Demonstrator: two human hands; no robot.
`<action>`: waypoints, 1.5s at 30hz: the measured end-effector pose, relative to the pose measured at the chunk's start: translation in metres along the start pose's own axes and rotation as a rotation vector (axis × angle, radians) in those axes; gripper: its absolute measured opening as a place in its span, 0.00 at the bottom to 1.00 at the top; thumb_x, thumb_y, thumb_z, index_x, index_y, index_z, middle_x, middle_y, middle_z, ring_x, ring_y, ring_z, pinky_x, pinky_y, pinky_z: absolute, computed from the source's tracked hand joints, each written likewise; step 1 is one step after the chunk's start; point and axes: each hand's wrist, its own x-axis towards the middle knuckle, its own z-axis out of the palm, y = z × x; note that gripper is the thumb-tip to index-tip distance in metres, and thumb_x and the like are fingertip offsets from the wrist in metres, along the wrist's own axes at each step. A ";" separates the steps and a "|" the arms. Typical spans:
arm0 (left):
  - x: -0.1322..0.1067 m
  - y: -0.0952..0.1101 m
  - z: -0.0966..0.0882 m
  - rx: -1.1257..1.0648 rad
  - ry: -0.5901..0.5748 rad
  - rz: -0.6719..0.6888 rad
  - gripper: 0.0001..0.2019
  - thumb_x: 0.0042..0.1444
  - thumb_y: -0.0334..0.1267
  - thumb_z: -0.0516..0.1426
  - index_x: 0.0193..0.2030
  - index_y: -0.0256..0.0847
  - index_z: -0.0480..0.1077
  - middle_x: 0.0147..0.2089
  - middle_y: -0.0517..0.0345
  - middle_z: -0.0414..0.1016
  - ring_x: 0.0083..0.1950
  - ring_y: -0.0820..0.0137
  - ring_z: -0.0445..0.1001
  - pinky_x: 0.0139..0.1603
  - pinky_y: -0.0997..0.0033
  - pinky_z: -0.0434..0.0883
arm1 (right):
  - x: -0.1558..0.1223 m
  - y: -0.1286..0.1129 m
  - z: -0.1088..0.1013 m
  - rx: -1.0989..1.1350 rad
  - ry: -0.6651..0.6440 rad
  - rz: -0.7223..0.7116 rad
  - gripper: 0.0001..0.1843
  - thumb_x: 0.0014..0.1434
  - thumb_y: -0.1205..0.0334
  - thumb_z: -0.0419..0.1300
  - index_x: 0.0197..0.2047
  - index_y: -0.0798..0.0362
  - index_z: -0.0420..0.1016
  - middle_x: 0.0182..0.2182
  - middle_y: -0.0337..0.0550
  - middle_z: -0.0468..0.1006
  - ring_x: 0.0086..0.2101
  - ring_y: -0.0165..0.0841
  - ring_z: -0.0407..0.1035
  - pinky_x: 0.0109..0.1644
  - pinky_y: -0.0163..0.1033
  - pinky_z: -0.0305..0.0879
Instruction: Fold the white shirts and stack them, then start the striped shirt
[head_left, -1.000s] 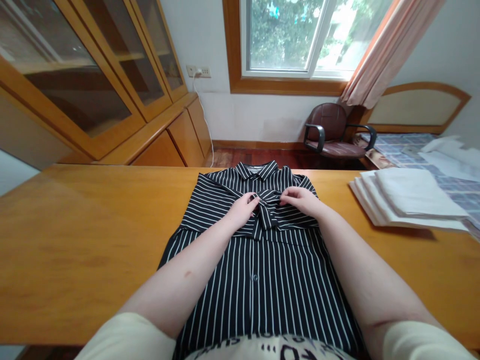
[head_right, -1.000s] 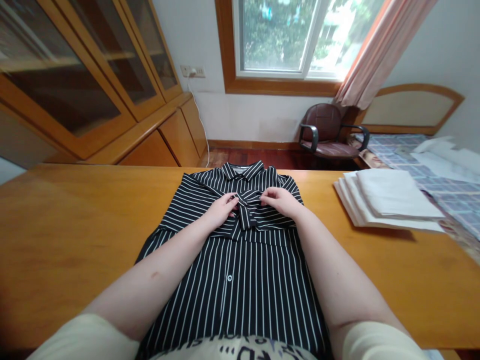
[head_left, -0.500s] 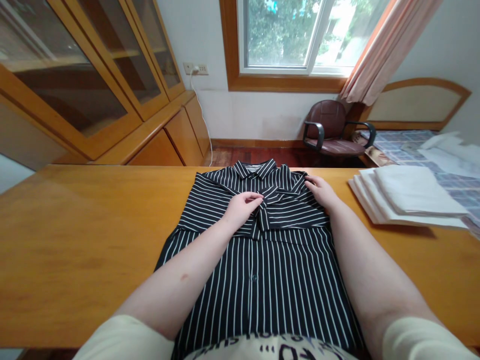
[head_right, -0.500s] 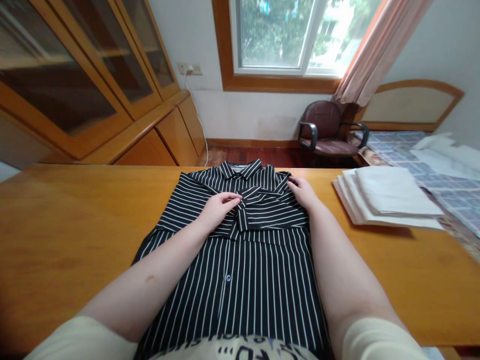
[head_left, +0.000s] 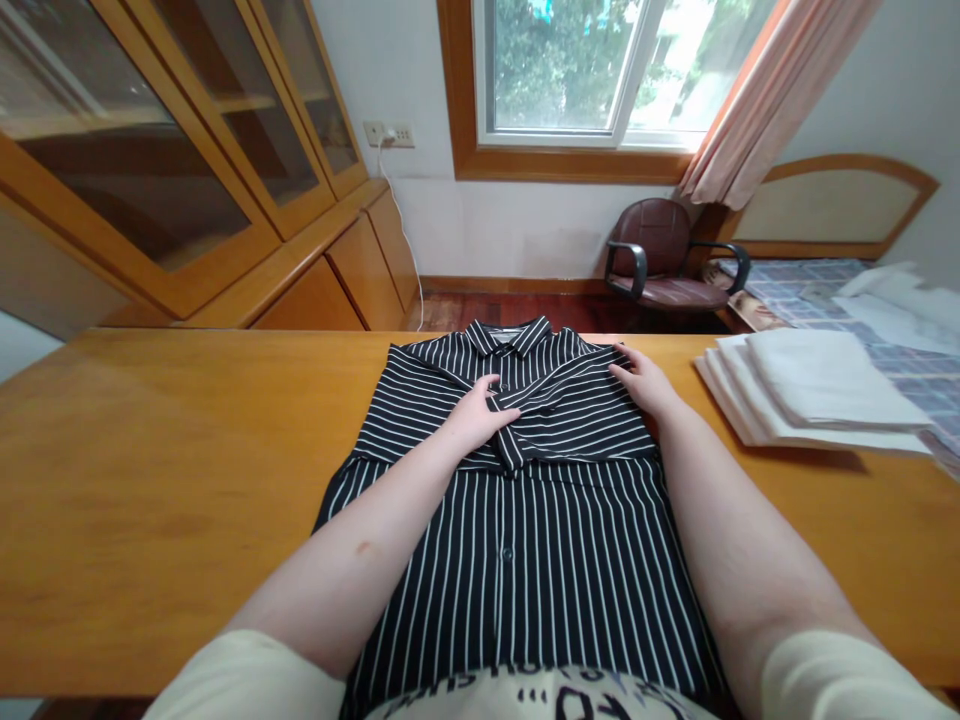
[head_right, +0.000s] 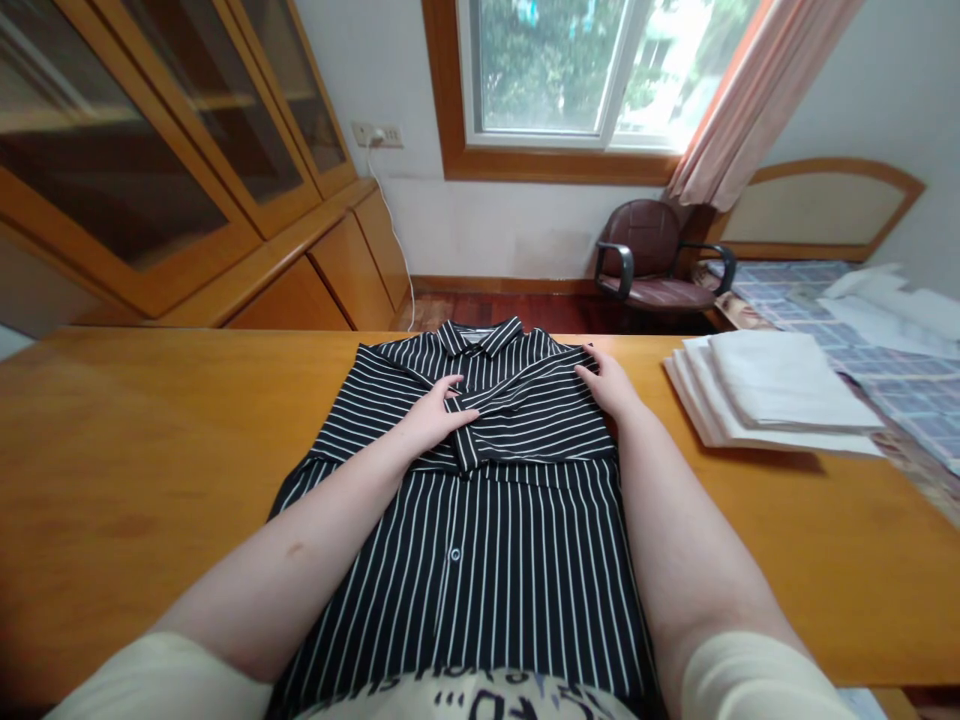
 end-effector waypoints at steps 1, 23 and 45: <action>0.000 0.001 -0.002 0.003 -0.010 0.026 0.33 0.42 0.42 0.67 0.57 0.43 0.66 0.55 0.47 0.72 0.54 0.58 0.71 0.57 0.61 0.64 | -0.001 -0.002 -0.001 0.007 0.002 0.001 0.32 0.57 0.55 0.59 0.63 0.53 0.63 0.53 0.50 0.73 0.46 0.39 0.70 0.53 0.44 0.64; 0.013 -0.014 -0.002 -0.145 -0.004 0.009 0.20 0.48 0.35 0.62 0.50 0.43 0.72 0.37 0.57 0.75 0.30 0.72 0.72 0.33 0.72 0.71 | -0.003 -0.003 -0.021 0.079 0.047 0.381 0.13 0.45 0.63 0.68 0.33 0.55 0.70 0.23 0.39 0.73 0.24 0.31 0.66 0.29 0.36 0.63; -0.004 -0.014 0.037 0.756 -0.115 0.382 0.48 0.53 0.62 0.51 0.71 0.30 0.42 0.73 0.38 0.38 0.73 0.55 0.35 0.70 0.52 0.39 | -0.061 -0.097 0.051 -0.366 -0.417 -0.454 0.34 0.63 0.48 0.51 0.67 0.54 0.55 0.68 0.53 0.47 0.67 0.44 0.40 0.67 0.55 0.44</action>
